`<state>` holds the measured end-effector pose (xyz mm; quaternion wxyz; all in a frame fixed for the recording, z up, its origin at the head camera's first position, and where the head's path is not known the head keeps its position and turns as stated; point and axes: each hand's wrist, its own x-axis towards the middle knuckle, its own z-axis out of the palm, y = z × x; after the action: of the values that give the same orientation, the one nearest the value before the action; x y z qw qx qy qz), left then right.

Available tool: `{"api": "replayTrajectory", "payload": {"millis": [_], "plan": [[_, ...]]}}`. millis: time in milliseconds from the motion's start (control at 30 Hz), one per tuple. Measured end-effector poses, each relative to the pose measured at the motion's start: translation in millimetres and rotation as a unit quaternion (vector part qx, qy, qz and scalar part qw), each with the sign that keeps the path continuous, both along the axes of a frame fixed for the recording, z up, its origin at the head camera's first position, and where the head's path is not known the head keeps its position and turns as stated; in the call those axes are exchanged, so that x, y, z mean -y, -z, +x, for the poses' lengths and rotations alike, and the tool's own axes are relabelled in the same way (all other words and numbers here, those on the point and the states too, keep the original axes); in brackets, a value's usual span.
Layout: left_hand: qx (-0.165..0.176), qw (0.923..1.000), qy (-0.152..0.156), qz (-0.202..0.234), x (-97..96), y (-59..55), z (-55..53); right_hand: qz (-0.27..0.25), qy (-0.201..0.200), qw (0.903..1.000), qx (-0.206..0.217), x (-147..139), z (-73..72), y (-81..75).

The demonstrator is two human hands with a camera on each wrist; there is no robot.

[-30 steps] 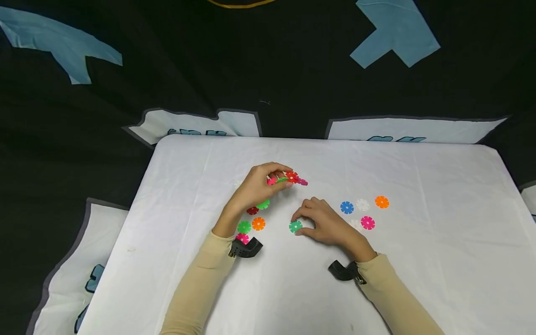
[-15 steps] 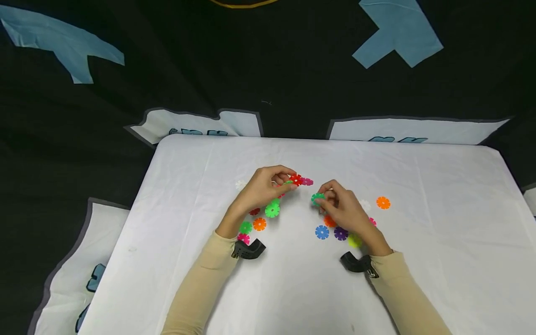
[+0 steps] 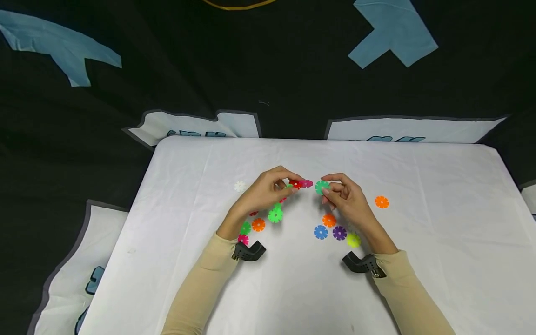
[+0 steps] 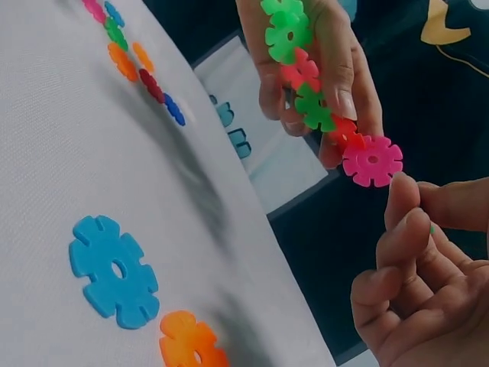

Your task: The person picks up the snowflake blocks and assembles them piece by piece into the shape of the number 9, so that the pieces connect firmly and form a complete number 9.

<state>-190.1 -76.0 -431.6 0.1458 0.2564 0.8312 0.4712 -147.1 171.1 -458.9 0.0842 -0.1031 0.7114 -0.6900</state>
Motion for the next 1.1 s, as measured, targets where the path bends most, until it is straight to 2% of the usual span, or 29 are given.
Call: {"api": "replayTrajectory", "payload": {"millis": [133, 367, 633, 900, 1100], "plan": [[-0.001, 0.9999, 0.015, 0.004, -0.8, 1.4, 0.4, -0.011, -0.007, 0.9999, 0.008, -0.6, -0.6, 0.1], [-0.002, 0.9994, 0.031, 0.015, -3.1, 2.4, 0.4, 0.005, -0.003, 1.0, 0.0, -0.1, -0.4, 0.7], [0.013, 0.9994, 0.023, 0.021, -4.5, 2.8, 1.3, 0.041, 0.014, 0.999, -0.01, 4.8, 4.7, -6.3], [-0.024, 0.9994, 0.026, 0.003, -8.9, 4.8, 2.5, 0.073, 0.049, 0.9958, -0.025, 10.3, 8.3, -8.8], [-0.042, 0.9988, 0.028, 0.0, -11.7, 8.1, 2.3, 0.079, 0.055, 0.9949, -0.03, 10.4, 8.4, -5.8]]}}
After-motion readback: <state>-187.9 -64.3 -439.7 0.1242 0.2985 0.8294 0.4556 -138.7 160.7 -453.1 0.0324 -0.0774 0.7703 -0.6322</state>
